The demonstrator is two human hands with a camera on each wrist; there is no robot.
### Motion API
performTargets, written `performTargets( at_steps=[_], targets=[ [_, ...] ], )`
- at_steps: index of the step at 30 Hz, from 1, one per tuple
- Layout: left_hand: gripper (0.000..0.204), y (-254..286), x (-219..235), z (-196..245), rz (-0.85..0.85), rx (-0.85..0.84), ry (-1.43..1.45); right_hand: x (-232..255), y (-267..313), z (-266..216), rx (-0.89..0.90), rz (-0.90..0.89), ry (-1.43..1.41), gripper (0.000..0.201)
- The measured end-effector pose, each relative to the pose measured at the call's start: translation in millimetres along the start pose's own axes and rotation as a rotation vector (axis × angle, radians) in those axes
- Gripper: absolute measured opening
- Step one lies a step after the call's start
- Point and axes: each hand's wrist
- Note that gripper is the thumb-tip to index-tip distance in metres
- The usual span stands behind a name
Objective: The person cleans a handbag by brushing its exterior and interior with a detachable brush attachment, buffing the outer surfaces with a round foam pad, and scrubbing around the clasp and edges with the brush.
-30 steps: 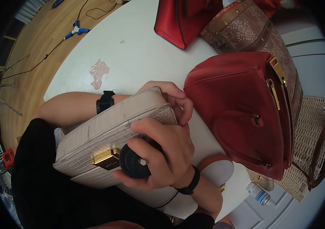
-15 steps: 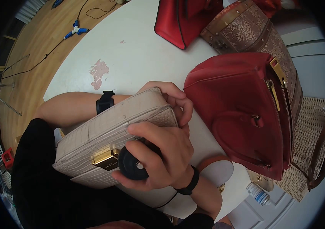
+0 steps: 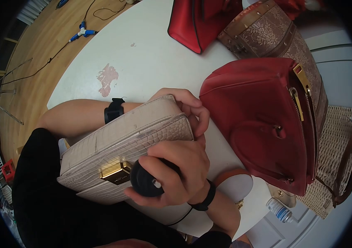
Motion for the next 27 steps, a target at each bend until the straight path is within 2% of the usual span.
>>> performTargets(
  at_steps=[3,5,8,14,17,20,22,25,27],
  targets=[
    [0.052,3.4,2.9,-3.0,0.015,-0.008,-0.01,-1.6,0.9,0.0,0.006,0.046,-0.034,0.065],
    [0.053,3.7,2.7,-3.6,0.028,-0.024,0.039,-3.8,-3.6,-2.4,-0.064,0.036,-0.08,0.049],
    [0.054,2.2,3.7,-0.8,0.015,-0.021,-0.068,-1.9,-5.8,-2.6,-0.057,0.003,-0.062,0.048],
    [0.054,4.4,5.8,-5.8,-0.007,-0.001,0.115,-2.8,-6.1,-1.3,-0.033,0.031,-0.065,0.05],
    [0.055,2.8,7.8,-8.4,0.035,-0.055,0.094,-3.7,-2.4,-3.1,-0.04,0.069,-0.076,0.051],
    [0.056,2.1,2.8,-3.6,-0.015,0.016,0.091,-2.5,-2.5,-3.3,-0.034,0.058,-0.088,0.052],
    [0.056,2.5,0.1,-3.8,0.073,-0.038,-0.134,-2.9,-2.0,-3.2,-0.032,0.058,-0.083,0.052],
    [0.054,2.4,-1.0,-0.2,0.021,0.026,-0.004,-2.3,-0.7,-3.3,-0.032,0.054,-0.062,0.051],
    [0.053,3.8,6.6,-2.2,0.028,-0.018,-0.051,-1.5,0.8,-4.6,-0.034,0.047,-0.048,0.05]
  ],
)
Point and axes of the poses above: each hand's wrist, its own y-axis away from the middle knuckle, its own x-axis out of the back of the hand, z = x × y, and after that the axes turned 8 degrees about y, right-handed
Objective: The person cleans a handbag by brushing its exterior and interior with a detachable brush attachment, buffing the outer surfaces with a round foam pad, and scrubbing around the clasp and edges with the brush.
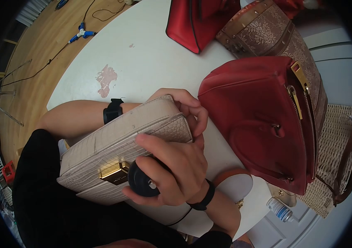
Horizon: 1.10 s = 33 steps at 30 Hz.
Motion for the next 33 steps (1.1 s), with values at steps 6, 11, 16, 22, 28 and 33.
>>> performTargets(
  at_steps=[6,11,16,22,28,33],
  targets=[
    [0.05,0.5,3.2,0.3,0.095,-0.112,-0.179,-3.7,3.3,3.1,-0.029,0.061,0.19,0.07],
    [0.05,-0.6,-6.9,1.5,0.086,-0.142,-0.18,3.3,4.3,-2.6,-0.039,-0.011,0.16,0.059],
    [0.049,-0.4,-14.5,5.8,0.043,0.028,-0.036,2.2,2.6,-3.6,-0.024,-0.006,0.163,0.058],
    [0.049,0.1,-19.4,5.0,0.08,0.029,-0.027,0.4,4.7,-2.2,0.02,-0.018,0.182,0.06],
    [0.05,-0.3,-17.0,6.3,0.006,0.035,0.03,-0.5,2.3,-1.8,0.06,-0.038,0.219,0.064],
    [0.051,-0.2,-16.1,5.7,0.047,0.017,-0.016,-1.0,0.0,-3.6,0.05,-0.036,0.233,0.062]
  ],
)
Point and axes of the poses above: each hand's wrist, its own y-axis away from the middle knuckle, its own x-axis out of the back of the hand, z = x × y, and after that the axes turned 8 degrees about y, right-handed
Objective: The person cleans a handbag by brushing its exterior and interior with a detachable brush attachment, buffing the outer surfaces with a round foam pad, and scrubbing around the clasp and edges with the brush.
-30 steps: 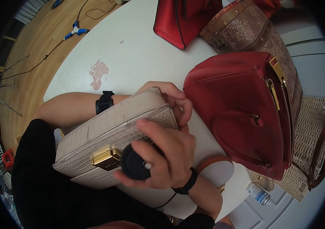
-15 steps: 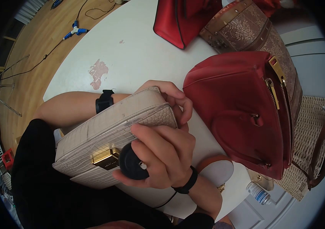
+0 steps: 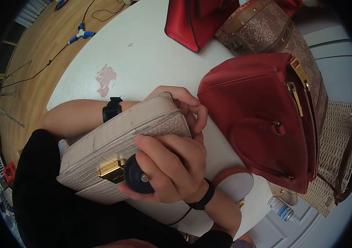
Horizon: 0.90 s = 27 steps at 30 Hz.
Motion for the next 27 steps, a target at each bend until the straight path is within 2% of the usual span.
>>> performTargets(
  at_steps=[6,8,12,14,18,20,21,22,23,26,27],
  targets=[
    [0.05,-1.8,7.1,1.1,-0.059,0.013,0.044,-1.5,3.4,0.2,-0.013,0.013,-0.002,0.063],
    [0.05,-1.8,3.9,1.3,-0.097,0.013,0.065,-3.1,3.8,-1.2,-0.053,0.072,-0.099,0.049],
    [0.049,-2.8,5.4,0.2,-0.071,0.052,0.084,-5.8,1.1,-0.5,-0.012,0.103,-0.123,0.049],
    [0.049,-2.8,5.2,-0.4,-0.091,0.056,0.098,-4.8,-1.7,-0.5,-0.009,0.074,-0.13,0.048],
    [0.048,-1.1,-0.2,-1.3,0.002,0.033,0.056,-1.4,0.0,-0.8,-0.026,0.049,-0.117,0.048],
    [0.048,-1.5,1.4,-1.1,0.03,0.033,0.059,1.0,0.4,1.1,0.015,-0.026,-0.062,0.059],
    [0.048,-2.1,5.3,-0.3,-0.04,0.048,0.1,-1.9,1.0,0.5,0.016,-0.025,-0.064,0.059],
    [0.048,-2.4,6.4,0.7,-0.109,0.063,0.142,-6.7,2.3,-0.8,0.004,0.051,-0.106,0.053],
    [0.048,-2.5,7.3,1.3,-0.109,0.063,0.143,-9.2,3.0,-1.4,-0.008,0.125,-0.147,0.048],
    [0.048,-3.0,6.4,1.4,-0.137,0.058,0.088,-6.5,0.2,-1.4,-0.012,0.082,-0.137,0.046],
    [0.048,-2.3,5.2,0.8,-0.09,0.051,0.075,-6.2,-0.2,-1.7,-0.014,0.082,-0.138,0.046]
  ],
)
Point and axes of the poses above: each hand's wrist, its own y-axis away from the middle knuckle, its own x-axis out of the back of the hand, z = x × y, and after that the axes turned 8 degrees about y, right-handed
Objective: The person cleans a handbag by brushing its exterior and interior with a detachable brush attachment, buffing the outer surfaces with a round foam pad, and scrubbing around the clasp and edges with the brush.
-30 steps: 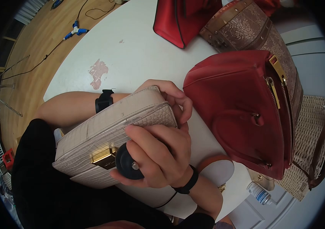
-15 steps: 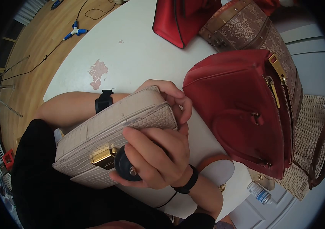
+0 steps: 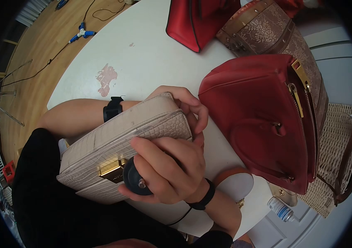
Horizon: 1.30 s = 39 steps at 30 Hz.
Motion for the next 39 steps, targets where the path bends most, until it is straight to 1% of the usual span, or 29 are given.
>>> performTargets(
  at_steps=[1,2,5,7,12,14,17,19,23,27,29,32,35,39],
  targets=[
    [0.048,0.3,-1.7,-0.3,0.047,-0.007,-0.012,0.1,-0.3,-0.4,-0.005,-0.008,0.009,0.046],
    [0.048,0.3,-2.6,-0.1,0.047,-0.006,-0.011,0.3,-0.4,-0.8,-0.01,-0.017,0.018,0.046],
    [0.049,1.0,-2.9,0.9,0.038,0.019,0.038,0.2,-1.3,-0.6,-0.006,-0.015,0.027,0.047],
    [0.05,0.3,-0.5,0.5,-0.008,0.0,0.021,1.3,-0.9,-0.8,-0.011,-0.025,0.03,0.047],
    [0.049,-0.4,2.9,-0.9,0.0,-0.021,-0.028,1.4,3.9,-0.2,-0.02,-0.039,0.018,0.048],
    [0.049,-1.4,2.8,-1.2,-0.002,-0.022,-0.034,-0.1,5.1,-0.9,-0.017,0.0,-0.014,0.047],
    [0.049,-2.0,0.9,-1.2,-0.014,0.004,-0.04,-0.1,2.5,-1.1,0.014,-0.012,-0.012,0.046],
    [0.049,-1.3,-0.5,-0.8,-0.012,0.014,0.004,0.4,0.5,-1.0,0.009,-0.021,-0.01,0.045],
    [0.049,-1.3,1.6,-0.4,-0.011,0.011,-0.001,0.9,0.2,-1.5,-0.008,-0.04,-0.012,0.045],
    [0.049,-1.3,0.4,0.2,0.011,0.01,-0.07,0.7,1.7,-2.6,-0.023,-0.047,-0.002,0.045],
    [0.049,-0.2,-0.7,-0.1,0.031,0.01,-0.081,-1.8,4.9,-2.3,-0.009,0.005,-0.016,0.044],
    [0.049,-1.9,0.2,-1.9,-0.009,0.019,-0.022,-2.4,3.5,-1.5,0.025,0.011,-0.009,0.043],
    [0.05,-2.0,1.3,-2.4,-0.011,0.02,-0.035,0.0,-0.4,-1.0,0.009,-0.037,-0.027,0.041],
    [0.05,-2.4,1.3,-2.6,-0.002,0.023,-0.011,0.0,1.9,-2.0,-0.008,-0.047,-0.027,0.041]
  ],
)
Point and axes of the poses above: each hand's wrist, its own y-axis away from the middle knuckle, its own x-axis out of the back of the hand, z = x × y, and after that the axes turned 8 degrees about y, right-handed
